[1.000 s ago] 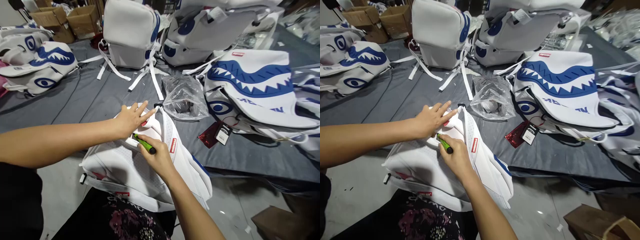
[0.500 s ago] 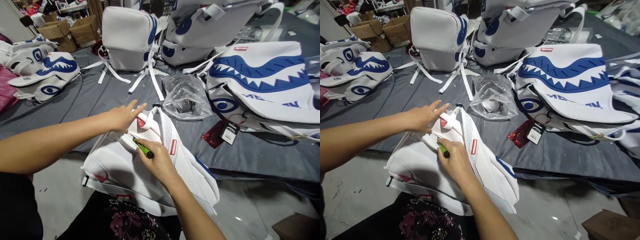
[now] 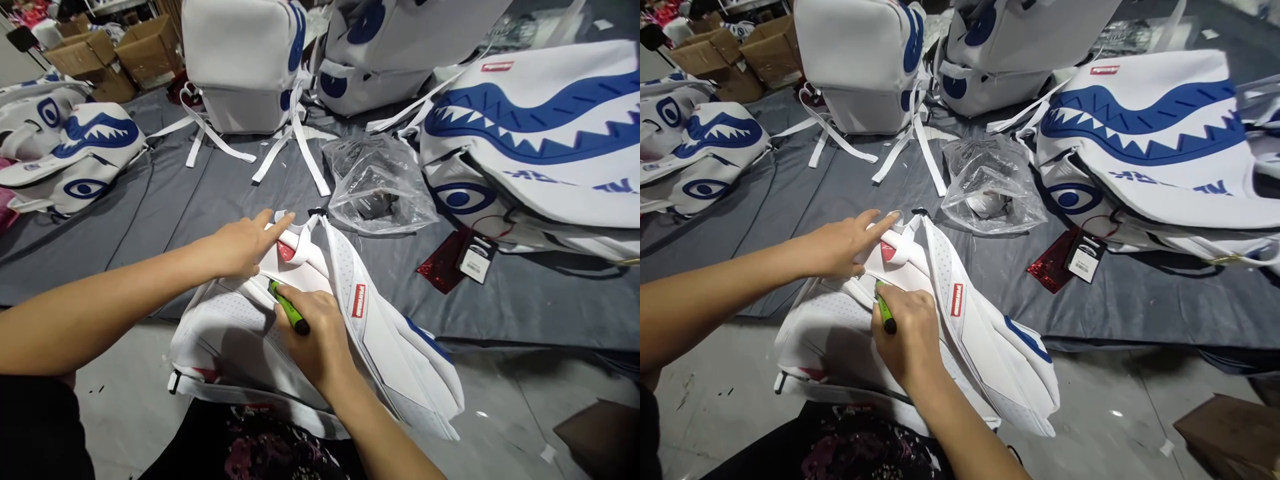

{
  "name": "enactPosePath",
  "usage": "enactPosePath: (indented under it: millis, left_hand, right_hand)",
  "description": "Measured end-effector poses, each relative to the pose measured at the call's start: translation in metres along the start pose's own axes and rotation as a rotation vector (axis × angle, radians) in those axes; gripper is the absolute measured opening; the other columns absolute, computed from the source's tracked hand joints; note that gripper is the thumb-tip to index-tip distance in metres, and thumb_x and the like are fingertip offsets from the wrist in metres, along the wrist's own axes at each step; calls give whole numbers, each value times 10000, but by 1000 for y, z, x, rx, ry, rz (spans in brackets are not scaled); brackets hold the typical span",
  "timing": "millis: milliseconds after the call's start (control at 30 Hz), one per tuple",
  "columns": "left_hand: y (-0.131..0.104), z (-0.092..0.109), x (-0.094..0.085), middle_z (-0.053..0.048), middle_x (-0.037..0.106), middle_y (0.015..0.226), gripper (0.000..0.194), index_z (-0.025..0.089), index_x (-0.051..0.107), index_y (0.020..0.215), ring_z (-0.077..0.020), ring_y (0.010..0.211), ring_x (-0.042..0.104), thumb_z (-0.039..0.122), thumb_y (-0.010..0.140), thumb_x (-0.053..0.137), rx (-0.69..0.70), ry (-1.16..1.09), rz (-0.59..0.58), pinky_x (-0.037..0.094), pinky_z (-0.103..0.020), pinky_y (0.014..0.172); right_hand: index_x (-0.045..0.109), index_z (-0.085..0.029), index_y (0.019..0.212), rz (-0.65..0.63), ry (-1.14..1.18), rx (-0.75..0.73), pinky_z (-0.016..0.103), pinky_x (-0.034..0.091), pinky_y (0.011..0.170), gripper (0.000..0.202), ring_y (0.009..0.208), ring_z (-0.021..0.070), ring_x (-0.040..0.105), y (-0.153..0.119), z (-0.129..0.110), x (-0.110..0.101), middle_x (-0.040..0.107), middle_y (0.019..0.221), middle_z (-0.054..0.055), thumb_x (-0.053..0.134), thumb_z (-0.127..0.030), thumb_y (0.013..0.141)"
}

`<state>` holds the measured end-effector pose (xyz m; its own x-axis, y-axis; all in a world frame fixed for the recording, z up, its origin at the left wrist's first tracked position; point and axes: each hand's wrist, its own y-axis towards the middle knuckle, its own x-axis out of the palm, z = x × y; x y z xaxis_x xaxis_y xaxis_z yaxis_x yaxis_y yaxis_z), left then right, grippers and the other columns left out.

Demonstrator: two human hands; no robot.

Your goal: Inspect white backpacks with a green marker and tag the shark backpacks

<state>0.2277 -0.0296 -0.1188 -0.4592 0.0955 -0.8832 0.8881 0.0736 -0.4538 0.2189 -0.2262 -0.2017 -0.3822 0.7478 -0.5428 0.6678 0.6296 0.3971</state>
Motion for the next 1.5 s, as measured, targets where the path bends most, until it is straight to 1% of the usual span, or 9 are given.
enactPosePath:
  millis: [100, 233, 533, 633, 833, 933, 1100, 1267, 1500]
  left_hand:
    - [3, 1, 5, -151, 235, 1571, 1113, 326, -79, 1566, -293, 1104, 573, 246, 766, 690, -27, 19, 14, 488, -331, 797]
    - [10, -3, 11, -159, 269, 1548, 1113, 308, -57, 1568, -293, 1085, 579, 233, 754, 698, 4, 27, 34, 486, -331, 789]
    - [11, -7, 6, -161, 330, 1514, 1089, 322, -98, 1562, -302, 1099, 575, 229, 780, 654, 31, -3, -4, 482, -343, 782]
    - [13, -6, 5, -172, 341, 1503, 1055, 299, -77, 1567, -306, 1108, 572, 230, 796, 639, 24, -8, -25, 482, -353, 795]
    - [15, -6, 0, -177, 271, 1547, 1033, 297, -84, 1567, -313, 1165, 544, 234, 819, 627, 20, -7, -79, 476, -358, 844]
    - [14, -5, -5, -197, 277, 1540, 1024, 286, -87, 1571, -317, 1117, 563, 226, 821, 609, 26, 7, -112, 482, -360, 798]
    - [16, -8, -5, -173, 383, 1462, 1049, 296, -90, 1569, -288, 1049, 588, 205, 789, 606, 42, 18, -107, 479, -339, 754]
    - [18, -13, 3, -162, 376, 1465, 1047, 310, -91, 1563, -281, 1073, 583, 208, 792, 609, 69, -3, -57, 476, -340, 777]
    - [19, -14, 5, -157, 344, 1494, 1071, 333, -134, 1553, -281, 1095, 577, 227, 797, 617, 68, -18, -54, 474, -347, 818]
  right_hand:
    - [672, -160, 1077, 27, -10, -3, 405, 474, 789, 227, 816, 225, 709, -1, -2, 1, 771, 991, 57, 584, -132, 869]
    - [687, -180, 1055, 17, -8, 34, 408, 466, 798, 212, 825, 233, 718, 4, -1, 7, 775, 995, 64, 580, -156, 874]
    - [721, -245, 1047, -166, 305, 74, 364, 448, 796, 223, 754, 171, 701, 18, 8, 10, 779, 881, 6, 636, -177, 853]
    - [715, -254, 1064, -175, 275, 66, 374, 425, 825, 229, 801, 177, 707, 18, 9, 12, 780, 959, 13, 619, -179, 870]
    - [685, -229, 1134, -126, 186, 94, 394, 413, 825, 275, 904, 217, 709, 15, 8, 15, 759, 1111, 34, 588, -171, 883]
    - [684, -221, 1129, -130, 159, 86, 390, 417, 792, 275, 892, 229, 711, 15, 8, 15, 760, 1106, 45, 576, -171, 880]
    - [694, -247, 1098, -154, 194, 31, 381, 430, 811, 260, 908, 213, 717, 21, 9, 16, 761, 1106, 30, 590, -168, 873]
    - [696, -223, 1108, -143, 109, 44, 391, 443, 804, 268, 908, 238, 726, 23, 12, 15, 767, 1084, 52, 586, -165, 870]
    - [699, -228, 1106, -142, 130, 30, 390, 451, 831, 255, 916, 228, 730, 21, 15, 13, 767, 1086, 48, 591, -175, 881]
